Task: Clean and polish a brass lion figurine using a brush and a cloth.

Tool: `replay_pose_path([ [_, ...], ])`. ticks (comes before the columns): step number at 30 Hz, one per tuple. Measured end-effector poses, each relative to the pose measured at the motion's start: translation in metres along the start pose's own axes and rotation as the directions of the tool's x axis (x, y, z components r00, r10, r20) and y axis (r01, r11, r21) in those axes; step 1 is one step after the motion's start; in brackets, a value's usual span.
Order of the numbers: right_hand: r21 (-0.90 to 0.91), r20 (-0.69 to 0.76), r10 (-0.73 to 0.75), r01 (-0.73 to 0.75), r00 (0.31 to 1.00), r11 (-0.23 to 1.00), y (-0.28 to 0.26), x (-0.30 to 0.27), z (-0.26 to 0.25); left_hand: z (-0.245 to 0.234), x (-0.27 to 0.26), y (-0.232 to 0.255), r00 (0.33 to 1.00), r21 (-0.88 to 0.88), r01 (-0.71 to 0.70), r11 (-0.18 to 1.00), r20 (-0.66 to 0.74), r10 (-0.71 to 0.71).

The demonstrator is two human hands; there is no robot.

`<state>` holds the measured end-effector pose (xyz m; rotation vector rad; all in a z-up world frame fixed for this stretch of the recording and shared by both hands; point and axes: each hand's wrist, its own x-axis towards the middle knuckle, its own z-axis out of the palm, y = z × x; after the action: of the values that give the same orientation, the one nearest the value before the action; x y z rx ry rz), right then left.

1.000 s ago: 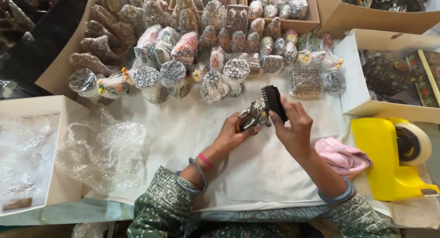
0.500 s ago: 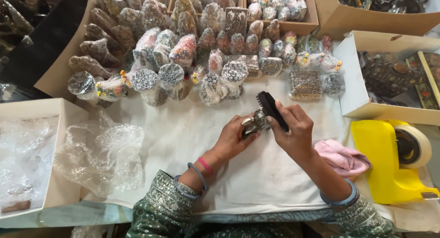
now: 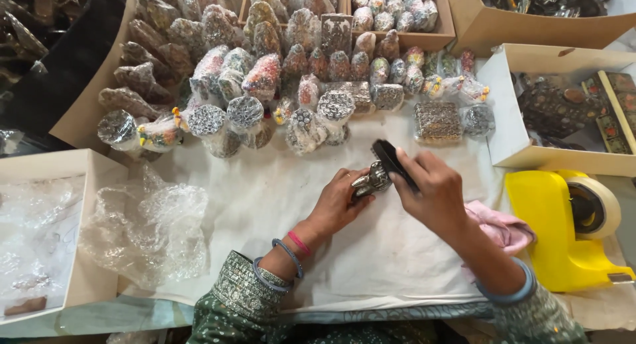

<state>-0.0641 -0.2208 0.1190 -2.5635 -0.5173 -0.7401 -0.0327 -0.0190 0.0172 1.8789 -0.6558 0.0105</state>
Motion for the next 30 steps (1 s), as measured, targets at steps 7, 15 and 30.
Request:
replay_pose_path([
  [7,0.034,-0.06,-0.002,0.004,0.998,0.999,-0.006,-0.029,0.018,-0.004,0.004,0.001,0.999,-0.039,-0.041,0.998,-0.033,0.04],
  [15,0.198,0.004,0.228,-0.224,0.974,0.954,0.025,-0.06,0.033,0.011,0.016,-0.047,0.936,-0.675,0.303,0.673,0.076,-0.345],
  [30,0.356,-0.008,0.312,-0.289,0.95,0.889,0.028,-0.041,0.06,0.006,0.012,-0.038,0.95,-0.656,0.304,0.691,0.156,-0.27],
])
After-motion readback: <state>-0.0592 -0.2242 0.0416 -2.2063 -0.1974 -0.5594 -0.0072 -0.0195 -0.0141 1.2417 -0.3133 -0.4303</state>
